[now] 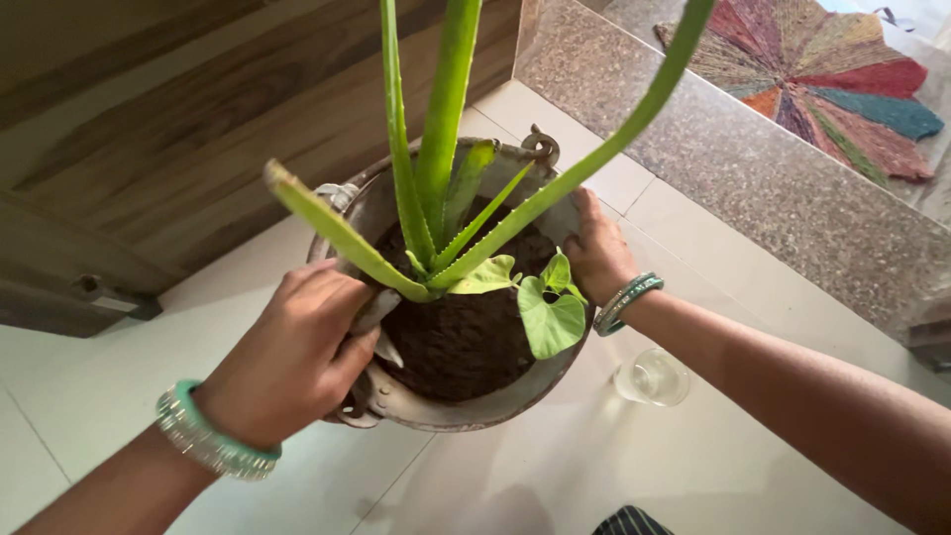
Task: The person loosens the soil around an aloe vera plant in a pot using a small metal trowel. They then walk to a kitchen sink, fill a glass with water, and return to pour the water into the pot. Finally, they use their hands to pat down and settle the soil around the plant.
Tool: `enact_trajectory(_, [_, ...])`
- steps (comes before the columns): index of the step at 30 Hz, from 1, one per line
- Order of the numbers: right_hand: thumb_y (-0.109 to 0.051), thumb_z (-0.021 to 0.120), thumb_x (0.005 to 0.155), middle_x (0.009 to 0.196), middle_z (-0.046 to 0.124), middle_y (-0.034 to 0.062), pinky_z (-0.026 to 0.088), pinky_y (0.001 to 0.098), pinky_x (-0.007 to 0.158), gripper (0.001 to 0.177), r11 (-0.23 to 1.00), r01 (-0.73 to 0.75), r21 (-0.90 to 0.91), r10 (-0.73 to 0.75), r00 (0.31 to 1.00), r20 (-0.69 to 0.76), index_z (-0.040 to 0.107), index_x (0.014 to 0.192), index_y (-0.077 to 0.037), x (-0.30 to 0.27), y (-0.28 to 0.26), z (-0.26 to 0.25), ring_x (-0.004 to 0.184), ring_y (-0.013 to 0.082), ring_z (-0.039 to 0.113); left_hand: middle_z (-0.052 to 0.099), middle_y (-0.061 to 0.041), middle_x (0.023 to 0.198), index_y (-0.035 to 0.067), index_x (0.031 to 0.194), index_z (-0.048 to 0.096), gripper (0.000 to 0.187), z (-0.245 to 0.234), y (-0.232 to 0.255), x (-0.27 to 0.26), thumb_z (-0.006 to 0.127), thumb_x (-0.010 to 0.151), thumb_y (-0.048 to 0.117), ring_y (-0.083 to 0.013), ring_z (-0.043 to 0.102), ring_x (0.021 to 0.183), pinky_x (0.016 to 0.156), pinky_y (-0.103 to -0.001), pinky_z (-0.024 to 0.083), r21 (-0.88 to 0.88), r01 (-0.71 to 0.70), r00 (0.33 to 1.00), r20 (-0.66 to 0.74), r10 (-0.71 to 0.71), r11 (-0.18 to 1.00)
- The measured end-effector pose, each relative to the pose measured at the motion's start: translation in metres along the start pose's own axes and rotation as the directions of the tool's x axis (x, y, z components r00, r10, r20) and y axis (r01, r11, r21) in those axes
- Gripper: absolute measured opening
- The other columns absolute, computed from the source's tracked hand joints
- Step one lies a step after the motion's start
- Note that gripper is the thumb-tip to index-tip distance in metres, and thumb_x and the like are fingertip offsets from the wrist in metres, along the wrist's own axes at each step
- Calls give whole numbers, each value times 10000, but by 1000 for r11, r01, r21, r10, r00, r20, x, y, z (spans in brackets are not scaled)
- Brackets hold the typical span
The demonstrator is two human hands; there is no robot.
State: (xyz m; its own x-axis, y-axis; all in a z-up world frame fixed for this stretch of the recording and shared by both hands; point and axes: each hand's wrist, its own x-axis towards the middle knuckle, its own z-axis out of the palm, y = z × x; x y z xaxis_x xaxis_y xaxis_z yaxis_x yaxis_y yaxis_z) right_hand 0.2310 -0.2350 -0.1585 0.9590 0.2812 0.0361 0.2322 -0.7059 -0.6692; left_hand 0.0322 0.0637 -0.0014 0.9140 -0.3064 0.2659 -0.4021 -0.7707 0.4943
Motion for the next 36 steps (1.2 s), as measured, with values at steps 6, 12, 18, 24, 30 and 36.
enact_trajectory(6, [-45,578,852,1241,642,275,475,504,1009,666,996,-87,-15,87,996,7,389,1487,-113,-2,-9,-2,1173,456,609,660,-155,876,9,1031,637,268,-8,-11,1,682,772,57,-342,638,946,1101,-534,372,47,-5,996,91,0,999])
enact_trajectory(12, [3,602,809,1281,633,283,474,503,1014,687,989,147,8,-146,987,-65,424,1466,-85,3,10,5,1201,465,597,679,-145,937,68,1092,670,318,0,-10,5,636,779,22,-357,617,1002,1025,-535,376,209,-83,988,146,53,974])
enact_trajectory(18, [-9,604,850,1310,618,263,485,500,1015,727,995,39,93,-39,999,-5,386,1533,-130,0,11,4,1212,440,599,683,-100,929,94,1068,663,207,-1,-8,2,614,871,55,-275,639,1017,1093,-535,329,289,-70,981,191,14,955])
enact_trajectory(24, [-30,636,857,1286,632,276,458,538,1011,712,998,-28,-64,29,1000,13,396,1520,-132,1,0,0,1214,471,581,683,-126,1225,44,1170,620,338,3,-27,-12,637,834,24,-313,626,1278,1102,-448,478,385,-109,986,-72,148,917])
enact_trajectory(30, [-36,632,858,1243,651,284,474,536,1000,669,999,-7,-37,8,1000,17,418,1488,-108,-1,-1,-2,1186,475,607,615,-280,1342,29,1330,556,461,24,-37,-16,683,887,55,-421,671,983,776,-475,562,207,193,967,-209,-149,959])
enact_trajectory(36, [-28,643,845,1229,650,289,473,548,978,665,999,-7,-52,8,1000,13,427,1470,-95,1,-1,-2,1176,485,601,736,-212,902,77,1267,501,443,43,-51,2,663,855,57,-376,746,837,739,-460,584,-281,473,785,-295,-545,835])
